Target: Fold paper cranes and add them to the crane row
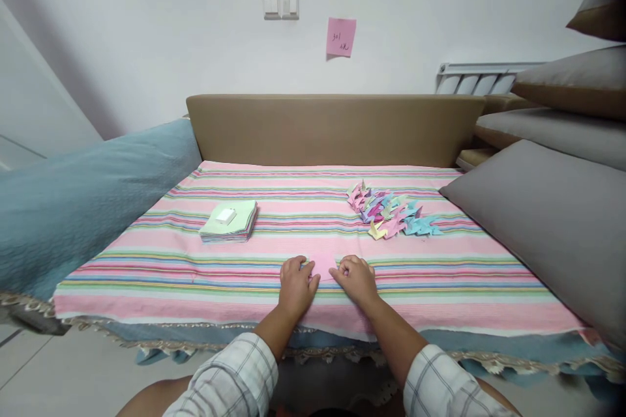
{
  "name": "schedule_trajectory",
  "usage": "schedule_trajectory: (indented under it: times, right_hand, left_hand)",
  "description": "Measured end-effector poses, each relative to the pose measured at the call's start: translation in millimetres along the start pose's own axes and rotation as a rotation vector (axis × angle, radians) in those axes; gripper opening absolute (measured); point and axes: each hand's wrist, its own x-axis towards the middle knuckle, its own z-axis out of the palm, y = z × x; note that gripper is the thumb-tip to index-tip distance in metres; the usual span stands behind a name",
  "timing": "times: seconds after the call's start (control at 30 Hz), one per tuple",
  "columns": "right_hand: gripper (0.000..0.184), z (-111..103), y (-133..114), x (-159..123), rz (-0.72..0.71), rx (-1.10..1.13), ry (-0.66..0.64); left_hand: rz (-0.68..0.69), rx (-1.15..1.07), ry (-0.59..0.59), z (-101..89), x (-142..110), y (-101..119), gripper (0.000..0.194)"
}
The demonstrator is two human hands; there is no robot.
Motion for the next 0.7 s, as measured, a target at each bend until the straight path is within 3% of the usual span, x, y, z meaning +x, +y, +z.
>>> schedule_trajectory:
  times: [0.2,0.4,0.53,0.7]
  right_hand:
    - [0.024,3.2,2.5,-4.1,-0.044,-0.039,0.063]
    - [0.014,2.8,6.1,-10.5,-0.129,-0.002,0.105]
    - [0.022,-2.6,4.5,-18.8,-0.338,-0.020,0.079]
    - [0.032,-7.5,1.3,-26.2,-0.602,-0.082,-0.072]
  left_hand:
    - [0.007,-0.038,-0.206,-15.7,13.9,-14.6,0.030]
    - [-0.016,0.013,-0.214,-11.9,13.3,-19.7,0.046]
    - [-0.014,0.012,-0.222,-8.6,11.9,-20.9,0.046]
    - [-0.026,0.007,-0.225,-8.3,11.8,-21.8,0.047]
